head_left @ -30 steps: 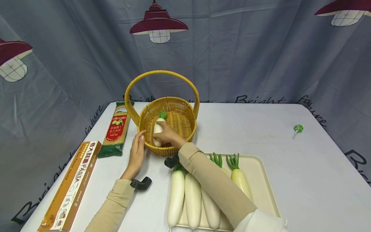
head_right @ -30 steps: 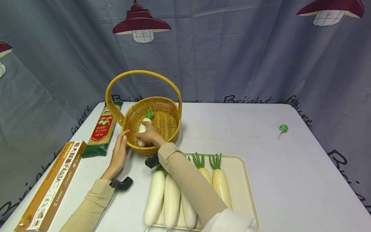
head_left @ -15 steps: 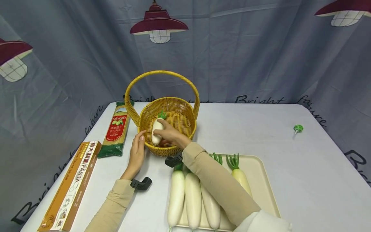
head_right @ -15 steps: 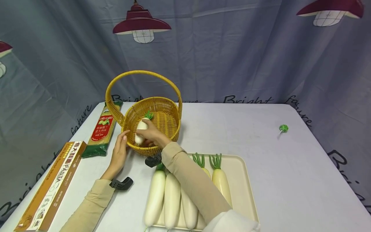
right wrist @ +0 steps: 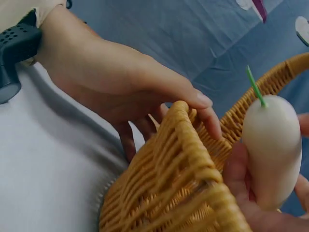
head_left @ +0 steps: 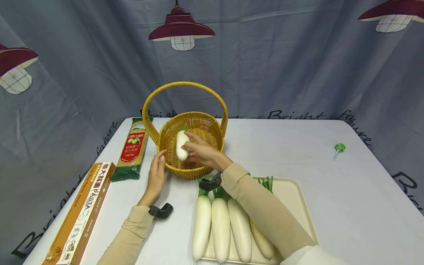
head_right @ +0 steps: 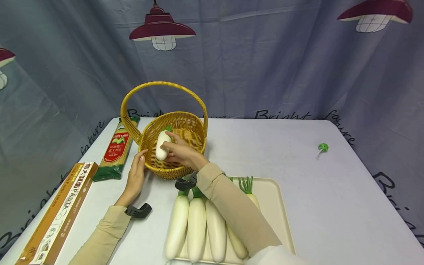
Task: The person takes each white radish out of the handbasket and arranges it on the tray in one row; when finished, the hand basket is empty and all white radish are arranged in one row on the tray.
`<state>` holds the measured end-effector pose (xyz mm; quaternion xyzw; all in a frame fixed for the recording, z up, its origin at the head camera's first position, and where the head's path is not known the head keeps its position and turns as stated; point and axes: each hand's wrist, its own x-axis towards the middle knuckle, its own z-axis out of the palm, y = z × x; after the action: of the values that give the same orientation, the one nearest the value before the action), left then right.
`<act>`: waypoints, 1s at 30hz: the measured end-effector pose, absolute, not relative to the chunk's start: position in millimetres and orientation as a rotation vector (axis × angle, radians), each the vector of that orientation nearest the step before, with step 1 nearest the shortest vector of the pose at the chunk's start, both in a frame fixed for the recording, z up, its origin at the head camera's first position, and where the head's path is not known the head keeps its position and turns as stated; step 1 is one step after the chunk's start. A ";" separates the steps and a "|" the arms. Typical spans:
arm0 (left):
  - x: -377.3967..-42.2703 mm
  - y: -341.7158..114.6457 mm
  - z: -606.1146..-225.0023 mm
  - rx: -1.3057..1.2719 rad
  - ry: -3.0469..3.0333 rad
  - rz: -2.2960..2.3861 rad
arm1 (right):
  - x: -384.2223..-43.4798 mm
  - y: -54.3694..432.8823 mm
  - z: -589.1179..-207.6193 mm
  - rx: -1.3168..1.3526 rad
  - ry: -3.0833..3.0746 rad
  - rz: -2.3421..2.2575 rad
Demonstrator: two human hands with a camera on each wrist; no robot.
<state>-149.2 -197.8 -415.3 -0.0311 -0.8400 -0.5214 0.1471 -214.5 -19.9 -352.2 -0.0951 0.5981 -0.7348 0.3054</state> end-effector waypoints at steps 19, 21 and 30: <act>-147.6 -198.8 -417.1 -0.090 -2.420 -1.526 | -155.7 68.8 -323.3 -0.480 1.581 -1.836; -147.2 -198.4 -417.6 -0.090 -2.421 -1.528 | -146.6 87.5 -321.0 -0.474 1.640 -1.801; -147.3 -198.2 -415.9 -0.098 -2.402 -1.524 | -106.6 187.7 -315.8 -0.480 1.890 -1.711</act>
<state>-147.3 -198.2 -415.9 -0.0342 -0.8348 -0.5295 0.1471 -106.6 187.7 -315.8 -0.1781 0.7014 -0.6349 0.2704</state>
